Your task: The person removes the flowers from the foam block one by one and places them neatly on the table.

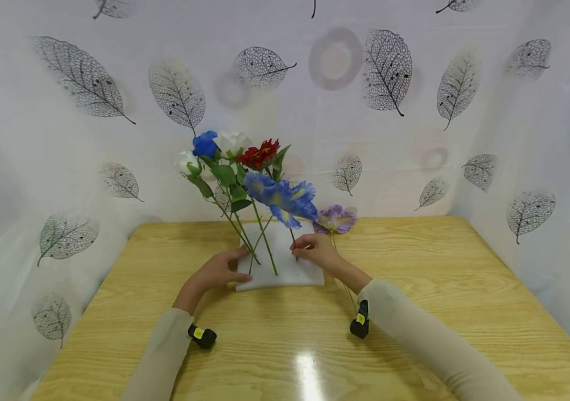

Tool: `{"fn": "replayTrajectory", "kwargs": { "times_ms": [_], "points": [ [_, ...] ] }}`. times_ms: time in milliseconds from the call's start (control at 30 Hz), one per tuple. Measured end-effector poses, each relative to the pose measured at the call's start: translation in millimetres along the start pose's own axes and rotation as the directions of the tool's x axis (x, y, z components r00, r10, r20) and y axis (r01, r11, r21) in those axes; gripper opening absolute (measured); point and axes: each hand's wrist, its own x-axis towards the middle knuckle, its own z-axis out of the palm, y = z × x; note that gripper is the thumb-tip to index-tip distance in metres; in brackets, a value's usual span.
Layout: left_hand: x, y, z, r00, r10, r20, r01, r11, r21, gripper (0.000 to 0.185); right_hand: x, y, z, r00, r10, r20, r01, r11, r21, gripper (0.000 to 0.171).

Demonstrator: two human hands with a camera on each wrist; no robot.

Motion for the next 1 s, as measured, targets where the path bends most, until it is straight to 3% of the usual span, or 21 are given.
{"fn": "replayTrajectory", "kwargs": {
  "times_ms": [433,633,833,1000],
  "points": [
    [-0.7,-0.3,0.0,1.000,0.007,-0.001,-0.007,1.000,-0.025,0.087,0,-10,-2,0.997,0.071,-0.007,-0.070,0.993,0.100,0.022],
    [-0.7,0.5,0.0,1.000,0.006,0.006,-0.006,0.999,-0.033,0.087,-4,-11,-8,0.999,0.052,-0.004,-0.051,0.989,0.139,0.023],
    [-1.8,2.5,-0.7,1.000,0.006,0.007,-0.006,0.999,-0.037,0.087,-12,-10,-22,1.000,0.017,0.009,-0.018,0.993,0.116,0.025],
    [-2.4,2.5,-0.2,1.000,0.005,0.006,-0.004,0.999,-0.036,0.087,-22,-9,-34,0.999,0.036,0.028,-0.039,0.994,0.104,0.026]
  ]
}}
